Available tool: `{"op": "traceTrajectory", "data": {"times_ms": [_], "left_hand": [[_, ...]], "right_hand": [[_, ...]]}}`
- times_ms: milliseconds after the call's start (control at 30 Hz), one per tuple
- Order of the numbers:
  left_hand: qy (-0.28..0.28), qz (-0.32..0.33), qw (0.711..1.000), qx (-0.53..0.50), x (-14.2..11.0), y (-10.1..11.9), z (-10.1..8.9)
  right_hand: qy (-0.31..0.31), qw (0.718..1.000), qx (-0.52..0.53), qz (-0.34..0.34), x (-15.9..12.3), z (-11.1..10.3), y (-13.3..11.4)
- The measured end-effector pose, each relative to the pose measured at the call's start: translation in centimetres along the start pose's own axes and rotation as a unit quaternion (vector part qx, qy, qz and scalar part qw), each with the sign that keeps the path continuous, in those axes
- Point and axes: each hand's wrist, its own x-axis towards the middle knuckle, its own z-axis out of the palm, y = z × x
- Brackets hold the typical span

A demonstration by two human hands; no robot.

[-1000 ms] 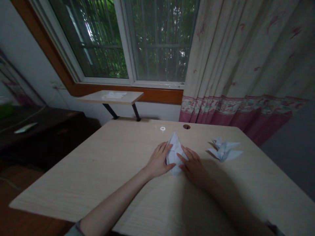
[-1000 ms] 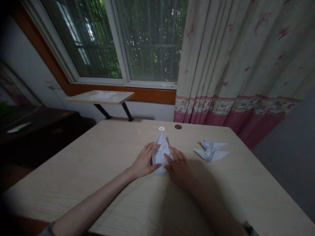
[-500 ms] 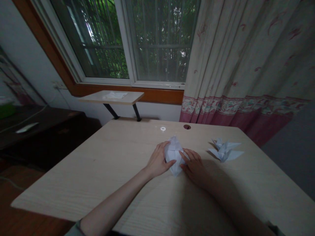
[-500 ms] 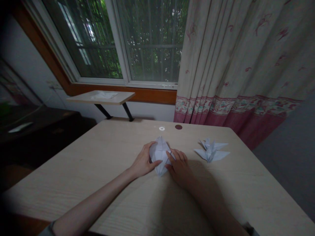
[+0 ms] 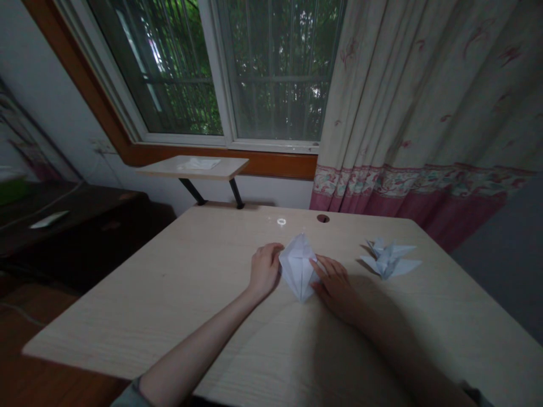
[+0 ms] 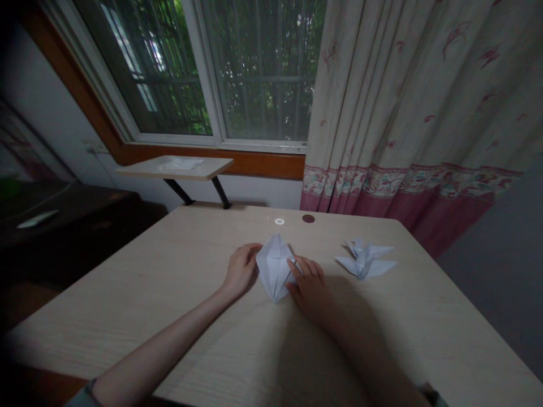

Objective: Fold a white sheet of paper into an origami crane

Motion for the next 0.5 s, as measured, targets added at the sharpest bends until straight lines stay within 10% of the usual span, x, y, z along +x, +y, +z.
{"op": "traceTrajectory", "data": {"times_ms": [500], "left_hand": [[-0.073,0.055,0.994,0.060,-0.64,0.71,0.15]], "right_hand": [[-0.015,1.000,0.027,0.002,0.14,-0.17,-0.06]]}}
